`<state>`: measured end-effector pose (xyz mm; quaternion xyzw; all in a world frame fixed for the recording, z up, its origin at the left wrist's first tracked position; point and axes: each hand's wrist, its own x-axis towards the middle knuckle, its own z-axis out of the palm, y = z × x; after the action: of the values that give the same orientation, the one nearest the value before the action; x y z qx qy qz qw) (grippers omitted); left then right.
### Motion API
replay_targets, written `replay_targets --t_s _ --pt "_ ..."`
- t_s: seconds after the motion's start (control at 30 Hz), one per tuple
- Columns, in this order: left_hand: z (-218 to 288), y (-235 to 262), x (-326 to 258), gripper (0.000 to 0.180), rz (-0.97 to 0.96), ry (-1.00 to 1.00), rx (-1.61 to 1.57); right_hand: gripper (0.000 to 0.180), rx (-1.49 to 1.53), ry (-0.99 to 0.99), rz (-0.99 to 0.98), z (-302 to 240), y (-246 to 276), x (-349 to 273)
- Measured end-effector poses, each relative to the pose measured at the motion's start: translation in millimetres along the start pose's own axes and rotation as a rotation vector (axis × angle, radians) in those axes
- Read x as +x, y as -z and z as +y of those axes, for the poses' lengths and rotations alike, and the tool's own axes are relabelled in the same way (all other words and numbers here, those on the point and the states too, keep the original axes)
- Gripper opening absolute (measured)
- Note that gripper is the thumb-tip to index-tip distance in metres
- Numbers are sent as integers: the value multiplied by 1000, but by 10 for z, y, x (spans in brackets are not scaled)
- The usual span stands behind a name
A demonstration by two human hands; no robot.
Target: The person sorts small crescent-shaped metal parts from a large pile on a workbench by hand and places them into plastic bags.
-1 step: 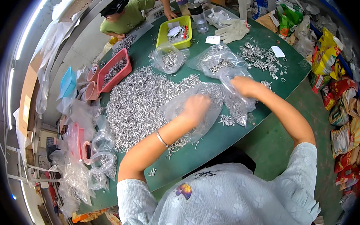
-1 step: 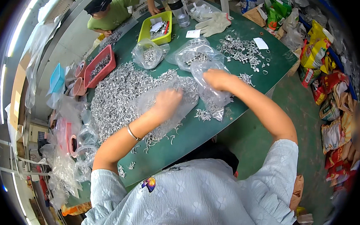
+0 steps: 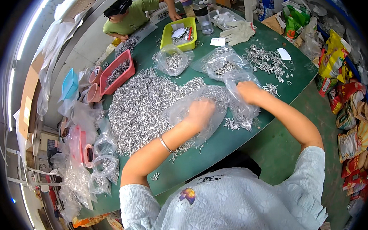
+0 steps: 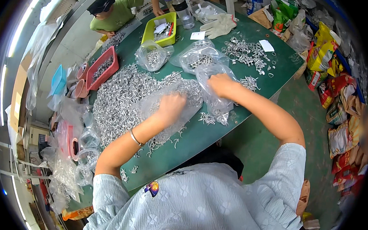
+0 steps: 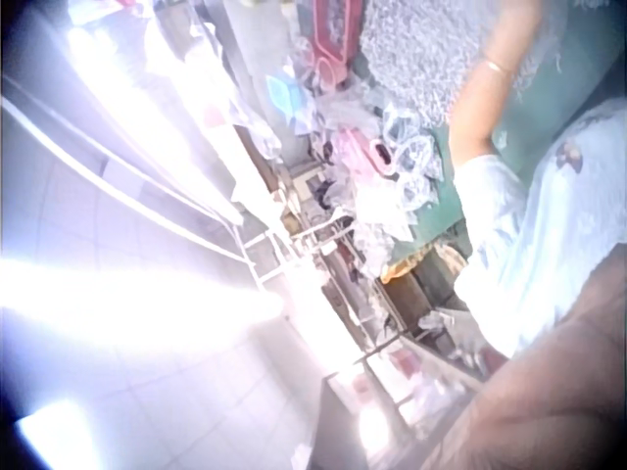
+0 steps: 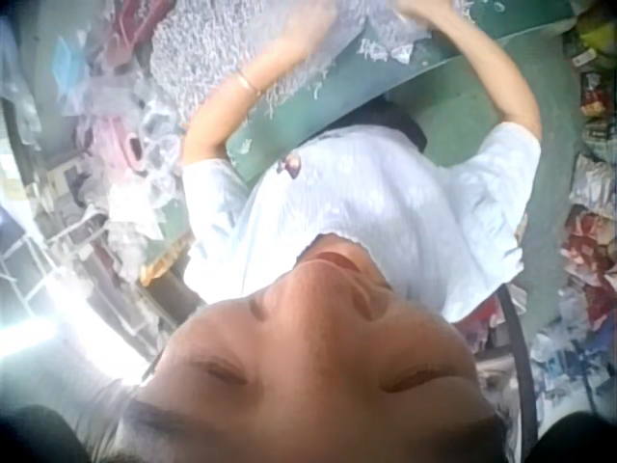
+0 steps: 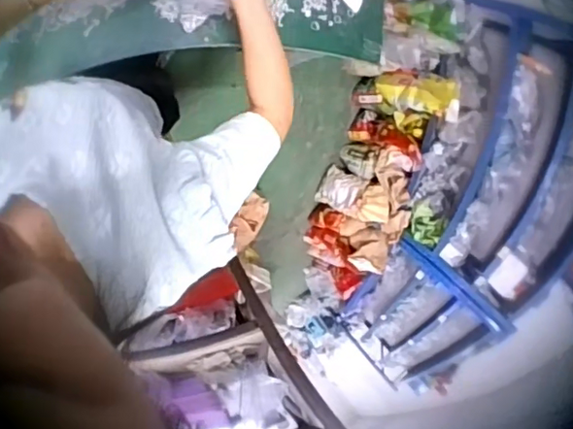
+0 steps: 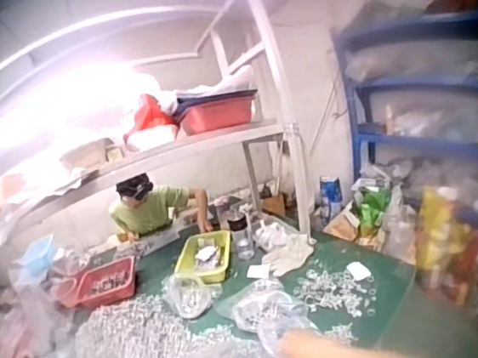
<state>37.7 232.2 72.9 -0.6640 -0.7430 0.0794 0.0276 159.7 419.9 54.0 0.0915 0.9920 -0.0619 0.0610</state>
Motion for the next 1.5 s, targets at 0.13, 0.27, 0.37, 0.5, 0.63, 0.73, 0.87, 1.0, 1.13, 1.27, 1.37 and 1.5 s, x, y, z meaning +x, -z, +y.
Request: replay_targets --t_s 0.13,0.27,0.37,0.5,0.63,0.73,0.87,1.0,1.13,1.27,1.37,1.5 --pt "-3 -27 -40 24 18 -1 -15 14 -10 -63 54 -48 -39 -85" --pt "18 -167 -90 21 93 55 -14 14 112 -203 142 -107 89 -245" --pt "33 -94 -84 18 59 76 -57 12 219 -169 368 -42 17 -339" --pt "-41 97 -197 27 167 133 -266 8 421 -148 455 6 42 -493" --pt "-51 426 -686 24 441 151 -701 6 856 -321 591 -237 352 -747" --pt "145 900 -1121 19 410 381 -1275 6 1279 -117 716 -641 475 -962" --pt "341 1047 -1444 16 527 412 -1789 6 1686 175 579 -1307 645 -1117" --pt "359 1008 -1630 16 514 378 -1899 10 1856 311 375 -1652 597 -1052" --pt "407 950 -1702 16 591 433 -1928 12 1884 235 330 -1919 513 -946" --pt "395 917 -1775 14 594 478 -1901 15 1732 234 335 -1984 519 -923" --pt "359 887 -1814 14 613 455 -1894 17 1817 243 311 -2013 514 -889" --pt "330 833 -1831 15 665 433 -2012 20 1929 242 272 -2020 501 -865"
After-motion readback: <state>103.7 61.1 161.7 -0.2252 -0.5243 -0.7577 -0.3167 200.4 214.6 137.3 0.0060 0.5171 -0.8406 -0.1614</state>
